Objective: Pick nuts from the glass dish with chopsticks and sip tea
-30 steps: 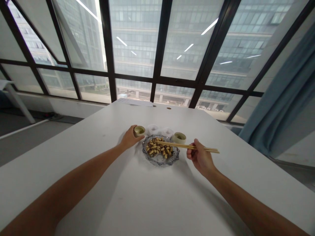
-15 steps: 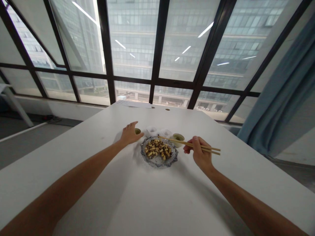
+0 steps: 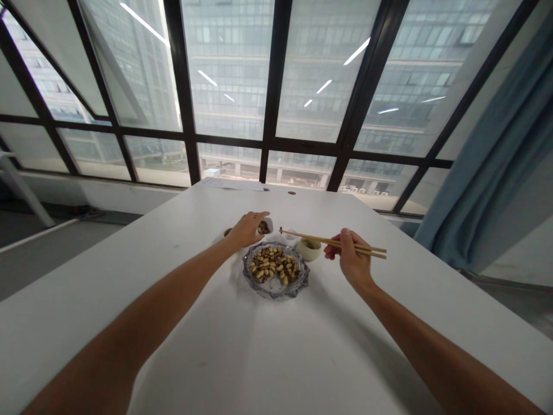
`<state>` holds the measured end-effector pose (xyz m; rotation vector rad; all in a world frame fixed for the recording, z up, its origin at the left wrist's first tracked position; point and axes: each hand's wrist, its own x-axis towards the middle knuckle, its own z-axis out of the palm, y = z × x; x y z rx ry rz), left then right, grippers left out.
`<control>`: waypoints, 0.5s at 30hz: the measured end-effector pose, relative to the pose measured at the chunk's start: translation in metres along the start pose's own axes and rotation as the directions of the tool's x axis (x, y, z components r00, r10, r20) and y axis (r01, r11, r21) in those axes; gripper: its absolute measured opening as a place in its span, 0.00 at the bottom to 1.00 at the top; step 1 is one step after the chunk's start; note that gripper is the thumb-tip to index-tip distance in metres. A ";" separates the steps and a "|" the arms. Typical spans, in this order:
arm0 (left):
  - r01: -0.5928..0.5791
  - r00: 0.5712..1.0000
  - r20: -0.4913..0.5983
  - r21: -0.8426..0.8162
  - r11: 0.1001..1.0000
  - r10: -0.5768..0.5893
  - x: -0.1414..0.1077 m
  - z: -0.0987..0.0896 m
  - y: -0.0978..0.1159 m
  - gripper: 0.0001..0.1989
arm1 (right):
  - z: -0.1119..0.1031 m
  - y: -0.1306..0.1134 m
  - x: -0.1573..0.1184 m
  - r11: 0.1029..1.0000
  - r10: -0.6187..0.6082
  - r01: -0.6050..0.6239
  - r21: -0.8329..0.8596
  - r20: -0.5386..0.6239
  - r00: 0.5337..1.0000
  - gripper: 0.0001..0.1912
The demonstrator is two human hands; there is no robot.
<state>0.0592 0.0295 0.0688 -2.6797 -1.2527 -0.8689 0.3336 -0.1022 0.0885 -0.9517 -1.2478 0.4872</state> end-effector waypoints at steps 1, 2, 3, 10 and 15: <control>-0.048 0.999 -0.023 -0.002 0.999 0.048 -0.002 0.000 -0.002 0.36 | -0.001 0.000 0.000 1.000 0.001 -0.001 -0.001 -0.004 1.000 0.28; -0.078 0.996 -0.038 -0.006 0.997 0.077 -0.004 0.000 -0.003 0.35 | -0.003 0.000 0.001 1.000 0.002 -0.002 0.001 -0.008 1.000 0.28; -0.092 0.995 -0.045 -0.010 0.996 0.091 -0.006 0.000 -0.004 0.35 | -0.003 0.001 0.001 1.000 0.004 -0.004 0.004 -0.009 1.000 0.28; -0.055 0.997 -0.055 -0.020 0.998 0.054 -0.008 0.005 -0.002 0.35 | 0.024 0.008 0.005 0.998 -0.042 0.045 -0.048 0.051 0.998 0.28; 0.000 0.998 -0.071 0.012 1.000 0.001 -0.008 0.004 -0.001 0.34 | 0.056 0.013 0.013 0.988 -0.021 0.057 -0.147 0.233 0.972 0.27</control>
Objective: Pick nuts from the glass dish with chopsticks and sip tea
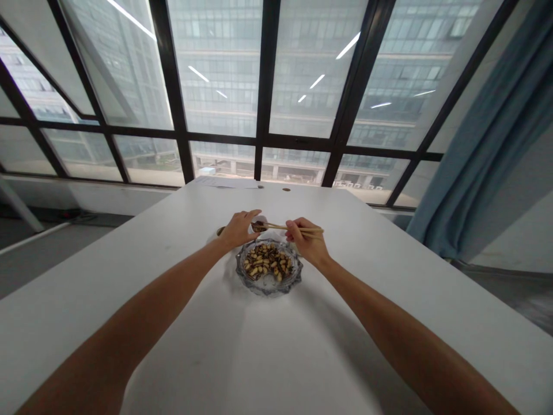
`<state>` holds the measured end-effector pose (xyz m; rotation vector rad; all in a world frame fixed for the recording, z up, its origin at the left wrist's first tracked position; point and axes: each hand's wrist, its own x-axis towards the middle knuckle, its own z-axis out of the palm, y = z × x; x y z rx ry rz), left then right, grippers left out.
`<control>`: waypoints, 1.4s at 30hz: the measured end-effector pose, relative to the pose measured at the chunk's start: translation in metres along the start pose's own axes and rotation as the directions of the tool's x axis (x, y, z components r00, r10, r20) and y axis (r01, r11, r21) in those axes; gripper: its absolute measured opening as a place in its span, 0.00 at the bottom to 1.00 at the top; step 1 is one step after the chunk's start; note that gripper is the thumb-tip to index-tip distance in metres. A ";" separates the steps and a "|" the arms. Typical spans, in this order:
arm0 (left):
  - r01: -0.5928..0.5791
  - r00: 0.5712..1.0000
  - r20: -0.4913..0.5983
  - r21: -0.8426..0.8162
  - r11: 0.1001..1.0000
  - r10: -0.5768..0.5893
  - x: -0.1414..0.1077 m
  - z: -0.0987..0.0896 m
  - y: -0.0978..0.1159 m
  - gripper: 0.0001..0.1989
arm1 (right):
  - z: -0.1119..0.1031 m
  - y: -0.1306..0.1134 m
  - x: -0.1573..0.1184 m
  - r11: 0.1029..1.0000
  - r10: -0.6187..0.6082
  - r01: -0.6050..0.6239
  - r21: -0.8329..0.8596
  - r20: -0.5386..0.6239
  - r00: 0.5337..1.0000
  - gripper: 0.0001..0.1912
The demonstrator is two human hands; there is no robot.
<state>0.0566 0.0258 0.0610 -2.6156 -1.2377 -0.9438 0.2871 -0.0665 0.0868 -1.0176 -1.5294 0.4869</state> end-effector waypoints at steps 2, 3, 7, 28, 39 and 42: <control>0.033 0.999 0.017 0.026 0.999 -0.034 0.000 -0.001 0.000 0.35 | -0.002 -0.006 0.001 0.999 -0.008 0.008 -0.034 -0.012 1.000 0.27; 0.057 0.998 0.032 0.044 0.997 -0.058 0.000 -0.002 0.000 0.35 | -0.006 -0.012 0.001 0.999 -0.014 0.013 -0.047 -0.017 1.000 0.28; 0.171 0.977 0.108 0.131 0.977 -0.185 0.003 -0.004 -0.001 0.33 | -0.035 -0.043 -0.005 0.999 0.041 -0.038 -0.029 0.081 0.996 0.33; 0.449 0.829 -0.227 -0.273 0.851 -0.510 -0.071 0.019 -0.029 0.38 | -0.057 -0.059 -0.005 0.998 0.042 -0.038 -0.048 0.095 0.995 0.33; 0.478 0.807 -0.164 -0.381 0.791 -0.567 -0.070 0.019 -0.026 0.40 | -0.053 -0.051 -0.007 0.978 0.067 -0.012 -0.207 0.259 0.963 0.35; 0.481 0.802 -0.166 -0.389 0.786 -0.573 -0.070 0.020 -0.026 0.40 | -0.053 -0.053 -0.008 0.981 0.052 -0.001 -0.195 0.259 0.965 0.34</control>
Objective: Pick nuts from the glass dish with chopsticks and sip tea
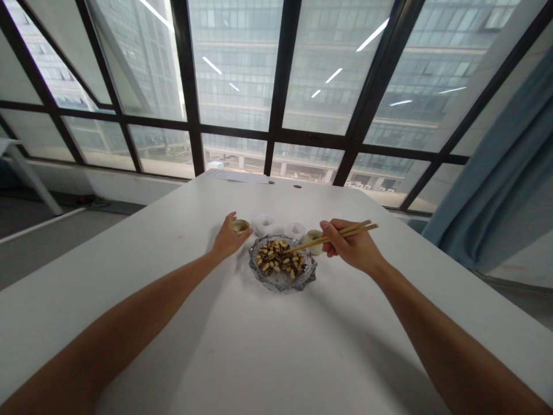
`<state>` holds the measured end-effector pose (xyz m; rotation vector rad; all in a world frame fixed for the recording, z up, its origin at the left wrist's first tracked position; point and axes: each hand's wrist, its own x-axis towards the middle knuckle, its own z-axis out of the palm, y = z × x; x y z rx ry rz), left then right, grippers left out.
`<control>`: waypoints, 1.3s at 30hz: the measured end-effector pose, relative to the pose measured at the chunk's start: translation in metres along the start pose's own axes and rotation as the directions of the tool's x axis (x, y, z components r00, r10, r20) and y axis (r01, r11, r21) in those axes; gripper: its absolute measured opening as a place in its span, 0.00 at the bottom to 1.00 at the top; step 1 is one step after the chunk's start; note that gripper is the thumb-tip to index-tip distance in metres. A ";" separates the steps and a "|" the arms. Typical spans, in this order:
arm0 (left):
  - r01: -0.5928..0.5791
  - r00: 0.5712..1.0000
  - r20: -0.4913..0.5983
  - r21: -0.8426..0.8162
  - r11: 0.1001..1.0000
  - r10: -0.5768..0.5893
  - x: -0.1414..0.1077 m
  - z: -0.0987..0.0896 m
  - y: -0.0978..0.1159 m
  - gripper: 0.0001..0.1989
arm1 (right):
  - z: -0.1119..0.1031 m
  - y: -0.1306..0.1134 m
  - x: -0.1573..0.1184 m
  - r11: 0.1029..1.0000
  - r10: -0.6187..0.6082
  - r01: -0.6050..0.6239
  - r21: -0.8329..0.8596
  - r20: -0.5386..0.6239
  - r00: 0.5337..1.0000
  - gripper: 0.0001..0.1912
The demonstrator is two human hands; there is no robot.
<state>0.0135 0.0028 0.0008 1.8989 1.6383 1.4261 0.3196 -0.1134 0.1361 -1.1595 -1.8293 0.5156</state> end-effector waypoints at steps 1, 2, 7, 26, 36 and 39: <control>0.004 1.000 -0.002 -0.005 1.000 -0.004 0.000 0.000 0.000 0.40 | -0.001 -0.001 0.000 1.000 -0.002 0.002 0.017 -0.013 1.000 0.34; 0.007 1.000 -0.001 -0.011 1.000 -0.007 0.000 0.000 0.000 0.40 | -0.002 -0.001 0.000 0.999 0.000 0.001 0.039 -0.029 1.000 0.34; 0.028 0.999 0.026 0.011 1.000 -0.029 -0.001 -0.002 0.002 0.42 | -0.006 0.003 0.005 0.987 0.062 -0.043 0.156 -0.123 0.990 0.33; 0.010 0.999 0.049 0.053 0.999 -0.013 -0.004 -0.007 0.007 0.37 | -0.004 -0.007 -0.004 0.977 -0.156 0.146 -0.155 -0.052 0.986 0.33; -0.165 0.986 0.011 0.009 0.986 0.165 -0.003 -0.010 0.005 0.36 | -0.004 -0.013 -0.008 0.947 -0.220 0.235 -0.218 0.090 0.971 0.30; -0.229 0.973 -0.008 -0.010 0.973 0.229 -0.003 -0.009 0.004 0.35 | -0.005 -0.015 -0.007 0.948 -0.209 0.231 -0.221 0.116 0.971 0.31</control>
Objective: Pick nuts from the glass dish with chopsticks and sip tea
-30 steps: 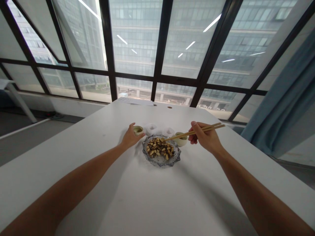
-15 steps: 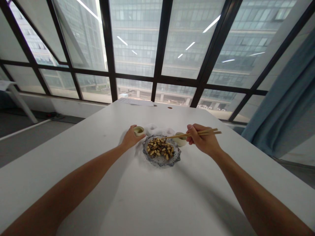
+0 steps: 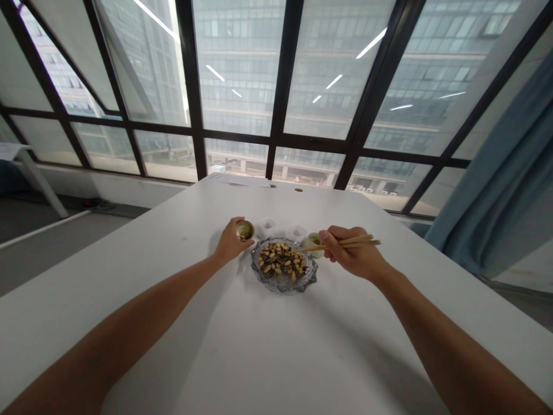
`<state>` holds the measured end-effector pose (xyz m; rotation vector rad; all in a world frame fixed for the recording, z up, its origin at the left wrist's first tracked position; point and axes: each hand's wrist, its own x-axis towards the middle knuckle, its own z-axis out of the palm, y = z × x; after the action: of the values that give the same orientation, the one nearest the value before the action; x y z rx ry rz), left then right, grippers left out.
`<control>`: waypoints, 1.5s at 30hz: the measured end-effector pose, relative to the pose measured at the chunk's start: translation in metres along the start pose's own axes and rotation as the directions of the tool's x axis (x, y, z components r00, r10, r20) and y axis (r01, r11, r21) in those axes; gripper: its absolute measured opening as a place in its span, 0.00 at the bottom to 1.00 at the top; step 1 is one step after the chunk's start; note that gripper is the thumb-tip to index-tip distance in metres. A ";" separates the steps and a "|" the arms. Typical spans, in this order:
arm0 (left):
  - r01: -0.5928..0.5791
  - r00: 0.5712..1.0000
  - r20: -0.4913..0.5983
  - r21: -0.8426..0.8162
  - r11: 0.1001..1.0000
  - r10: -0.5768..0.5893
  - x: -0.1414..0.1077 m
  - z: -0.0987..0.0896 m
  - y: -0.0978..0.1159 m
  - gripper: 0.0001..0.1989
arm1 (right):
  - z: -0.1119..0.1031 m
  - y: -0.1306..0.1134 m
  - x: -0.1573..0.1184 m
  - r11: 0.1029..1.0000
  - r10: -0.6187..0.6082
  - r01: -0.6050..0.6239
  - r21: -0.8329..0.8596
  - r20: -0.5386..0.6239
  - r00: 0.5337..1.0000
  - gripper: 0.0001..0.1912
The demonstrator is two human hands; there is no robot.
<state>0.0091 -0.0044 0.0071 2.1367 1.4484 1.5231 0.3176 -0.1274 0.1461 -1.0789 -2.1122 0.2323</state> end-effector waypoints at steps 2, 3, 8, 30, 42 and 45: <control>-0.026 1.000 -0.008 -0.009 1.000 0.026 0.000 0.001 -0.001 0.35 | -0.001 -0.002 0.000 1.000 0.011 -0.011 0.005 0.010 1.000 0.31; -0.033 0.999 -0.013 -0.012 0.999 0.032 0.000 0.001 -0.001 0.35 | -0.001 -0.002 0.000 1.000 0.016 -0.016 0.008 0.016 1.000 0.32; 0.013 0.999 -0.051 -0.016 1.000 -0.014 0.000 0.002 0.000 0.35 | 0.001 0.003 0.001 0.988 0.150 -0.147 0.052 -0.057 0.987 0.33; 0.247 0.969 -0.030 0.236 0.940 -0.247 0.003 -0.007 0.015 0.34 | -0.017 0.004 0.006 0.918 0.384 -0.355 0.176 -0.175 0.907 0.34; -0.190 0.917 0.395 0.551 0.813 -0.053 0.046 0.016 0.070 0.40 | -0.023 0.006 0.005 0.912 0.384 -0.339 0.230 -0.195 0.902 0.33; -0.157 0.888 0.441 0.557 0.815 -0.130 0.057 0.024 0.071 0.40 | -0.022 0.005 0.005 0.913 0.376 -0.327 0.246 -0.190 0.907 0.34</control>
<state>0.0729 0.0110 0.0744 2.5829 1.8575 0.4944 0.3336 -0.1237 0.1622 -1.2888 -1.6331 0.4672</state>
